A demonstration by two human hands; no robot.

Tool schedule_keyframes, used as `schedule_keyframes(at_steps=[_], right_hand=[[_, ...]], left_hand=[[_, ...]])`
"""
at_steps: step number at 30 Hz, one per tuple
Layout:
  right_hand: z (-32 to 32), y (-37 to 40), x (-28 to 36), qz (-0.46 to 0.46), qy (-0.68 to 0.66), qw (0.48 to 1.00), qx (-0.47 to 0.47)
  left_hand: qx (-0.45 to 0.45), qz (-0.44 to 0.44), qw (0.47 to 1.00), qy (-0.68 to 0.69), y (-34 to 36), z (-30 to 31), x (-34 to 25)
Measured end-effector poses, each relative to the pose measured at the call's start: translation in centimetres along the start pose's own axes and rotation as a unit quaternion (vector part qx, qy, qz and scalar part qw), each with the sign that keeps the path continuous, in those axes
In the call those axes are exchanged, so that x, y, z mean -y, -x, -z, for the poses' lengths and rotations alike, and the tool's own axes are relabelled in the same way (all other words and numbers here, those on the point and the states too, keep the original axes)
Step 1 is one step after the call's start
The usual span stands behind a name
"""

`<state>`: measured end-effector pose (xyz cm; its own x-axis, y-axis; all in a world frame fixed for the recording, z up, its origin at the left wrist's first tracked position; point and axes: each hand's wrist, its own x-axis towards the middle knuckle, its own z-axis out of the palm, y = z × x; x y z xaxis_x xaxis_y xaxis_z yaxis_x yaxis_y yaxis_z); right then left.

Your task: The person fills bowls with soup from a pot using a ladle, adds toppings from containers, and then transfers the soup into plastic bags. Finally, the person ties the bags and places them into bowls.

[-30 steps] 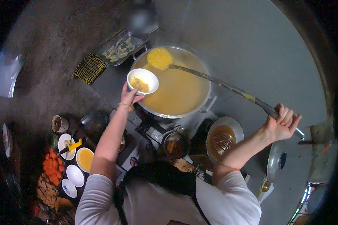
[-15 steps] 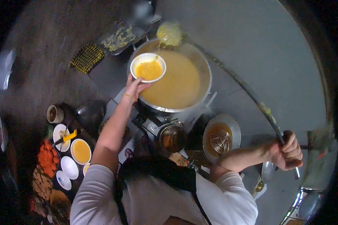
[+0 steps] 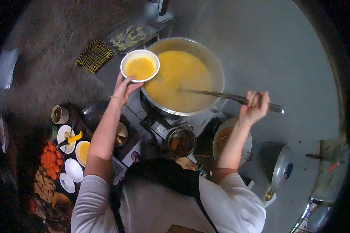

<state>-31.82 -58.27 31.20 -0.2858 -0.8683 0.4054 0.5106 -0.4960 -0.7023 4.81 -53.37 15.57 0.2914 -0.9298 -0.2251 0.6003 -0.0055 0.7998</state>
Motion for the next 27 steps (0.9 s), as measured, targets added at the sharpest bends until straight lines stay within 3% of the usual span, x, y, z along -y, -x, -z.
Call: schedule_keyframes(at_steps=[1, 2, 8, 15, 19, 27], right_hand=[[0.4, -0.6, 0.8, 0.001, 0.012, 0.993, -0.119], [2.2, -1.1, 1.5, 0.024, 0.022, 0.997, -0.072], [3.9, -1.7, 7.8, 0.086, -0.052, 0.989, -0.105], [2.8, -2.3, 12.9, 0.134, -0.163, 0.977, -0.019], [2.7, -2.4, 13.3, 0.107, -0.199, 0.973, 0.056], [3.7, -2.1, 12.8, 0.058, -0.231, 0.971, 0.012]], left_hand=[[-0.004, 0.007, 1.000, -0.006, 0.1, 0.2, 0.0], [-0.009, 0.013, 1.000, -0.012, 0.2, 0.3, 0.0], [0.001, 0.017, 1.000, -0.026, -0.4, 0.6, 1.6], [0.023, 0.051, 0.998, -0.015, -2.3, -1.2, 4.9], [0.029, 0.069, 0.997, -0.002, -3.4, -3.1, 6.2], [0.040, 0.063, 0.997, 0.015, -3.6, -3.4, 6.9]])
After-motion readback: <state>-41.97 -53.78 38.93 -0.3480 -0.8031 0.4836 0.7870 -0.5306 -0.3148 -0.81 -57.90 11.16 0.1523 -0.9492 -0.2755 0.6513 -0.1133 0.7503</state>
